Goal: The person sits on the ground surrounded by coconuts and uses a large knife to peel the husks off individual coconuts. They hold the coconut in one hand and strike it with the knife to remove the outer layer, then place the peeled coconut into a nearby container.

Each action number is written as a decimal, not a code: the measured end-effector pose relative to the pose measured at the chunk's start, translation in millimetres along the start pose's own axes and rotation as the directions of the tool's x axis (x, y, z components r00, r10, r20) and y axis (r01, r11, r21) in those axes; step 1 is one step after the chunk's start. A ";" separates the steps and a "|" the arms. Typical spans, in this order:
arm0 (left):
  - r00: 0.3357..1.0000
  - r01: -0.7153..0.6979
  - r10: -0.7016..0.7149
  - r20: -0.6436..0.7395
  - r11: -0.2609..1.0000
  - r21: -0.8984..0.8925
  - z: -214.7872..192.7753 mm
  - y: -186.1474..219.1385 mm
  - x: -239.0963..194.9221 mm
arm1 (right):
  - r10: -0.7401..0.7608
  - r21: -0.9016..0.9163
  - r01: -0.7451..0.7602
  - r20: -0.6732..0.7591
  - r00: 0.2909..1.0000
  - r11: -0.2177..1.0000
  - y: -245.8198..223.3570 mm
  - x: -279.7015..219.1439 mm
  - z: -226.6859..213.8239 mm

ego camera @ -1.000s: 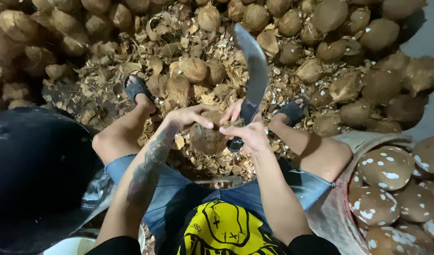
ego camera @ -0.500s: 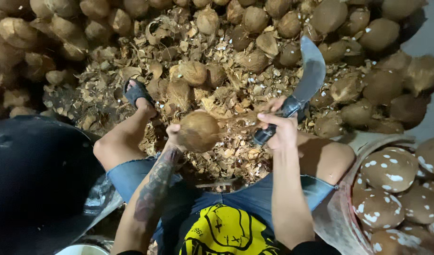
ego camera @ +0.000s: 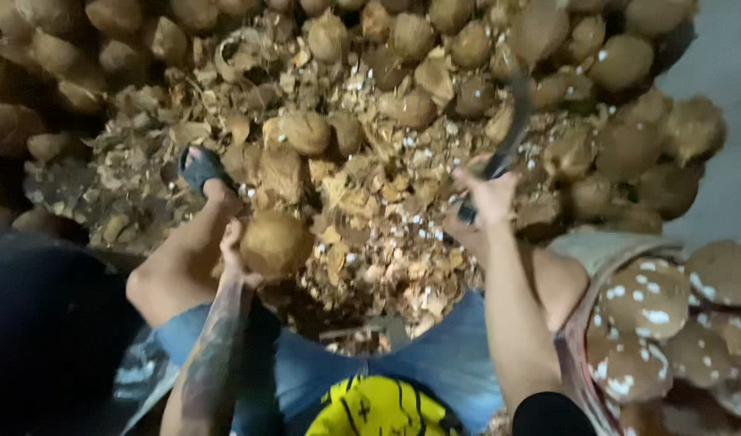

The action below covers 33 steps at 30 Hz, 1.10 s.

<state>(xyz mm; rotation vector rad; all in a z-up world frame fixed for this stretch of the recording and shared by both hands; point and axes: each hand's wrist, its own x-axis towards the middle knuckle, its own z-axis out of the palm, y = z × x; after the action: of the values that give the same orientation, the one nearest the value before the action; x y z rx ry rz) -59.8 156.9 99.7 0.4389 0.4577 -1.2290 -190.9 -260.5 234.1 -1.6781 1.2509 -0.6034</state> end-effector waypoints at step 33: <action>0.914 -0.192 0.161 -0.372 0.980 -0.048 0.4 -39.6 53.1 | -0.032 -0.344 0.273 0.568 0.822 0.898 127.6 -49.6 103.8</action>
<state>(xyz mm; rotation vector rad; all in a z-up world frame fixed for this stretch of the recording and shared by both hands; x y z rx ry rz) -83.4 103.9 67.7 0.6292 0.7696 -0.9485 -184.8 -181.8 81.5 -2.1241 0.8465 0.0905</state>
